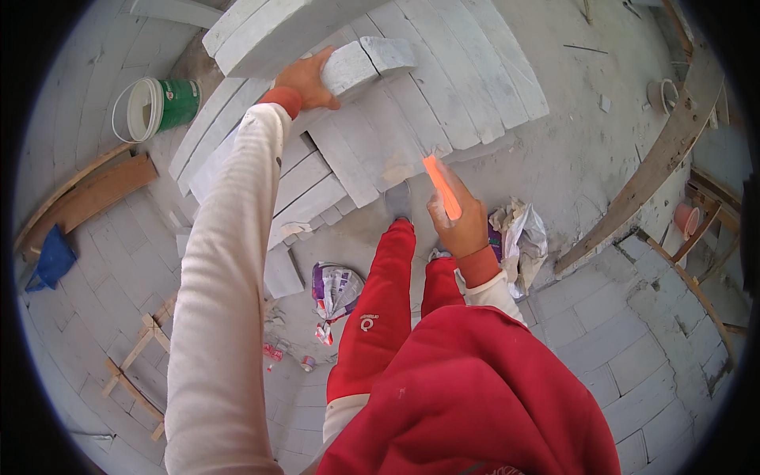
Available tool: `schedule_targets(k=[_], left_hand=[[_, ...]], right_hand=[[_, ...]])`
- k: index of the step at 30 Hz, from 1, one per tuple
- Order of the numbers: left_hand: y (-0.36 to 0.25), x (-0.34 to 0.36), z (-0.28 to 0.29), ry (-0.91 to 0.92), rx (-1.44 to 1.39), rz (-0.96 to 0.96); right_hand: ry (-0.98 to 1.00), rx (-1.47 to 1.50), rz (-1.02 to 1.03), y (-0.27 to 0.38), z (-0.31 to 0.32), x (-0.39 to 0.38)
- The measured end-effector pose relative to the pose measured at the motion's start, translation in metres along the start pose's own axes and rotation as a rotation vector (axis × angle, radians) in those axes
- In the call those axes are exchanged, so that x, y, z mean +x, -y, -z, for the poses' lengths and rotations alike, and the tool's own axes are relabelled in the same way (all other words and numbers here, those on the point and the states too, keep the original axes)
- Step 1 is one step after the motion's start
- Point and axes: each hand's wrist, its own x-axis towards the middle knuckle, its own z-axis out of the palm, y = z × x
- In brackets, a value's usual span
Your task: The person measures and cuts lightweight concrete bricks using a hand saw and a measuring tape, then carries a cut piece to a higher level of the structure.
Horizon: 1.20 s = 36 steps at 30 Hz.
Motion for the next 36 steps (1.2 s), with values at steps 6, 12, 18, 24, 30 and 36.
schedule_targets(k=[6, 12, 18, 24, 30, 36], left_hand=[[-0.016, 0.001, 0.009, 0.007, -0.009, 0.002], [-0.012, -0.001, 0.004, -0.004, 0.004, 0.004], [-0.013, 0.001, 0.014, 0.021, -0.026, 0.010], [-0.005, 0.004, 0.006, 0.029, -0.032, 0.000], [0.006, 0.012, 0.006, 0.009, -0.068, -0.074], [0.013, 0.024, 0.004, 0.013, -0.080, -0.133]], right_hand=[[-0.069, 0.023, 0.069, -0.016, 0.028, -0.056], [-0.048, 0.011, 0.122, -0.022, -0.009, 0.014], [-0.032, -0.040, 0.106, -0.020, 0.043, -0.085], [0.026, -0.004, 0.016, -0.025, -0.023, 0.013], [-0.038, 0.050, 0.014, -0.029, 0.027, -0.087], [0.017, -0.010, -0.020, -0.031, -0.026, 0.003]])
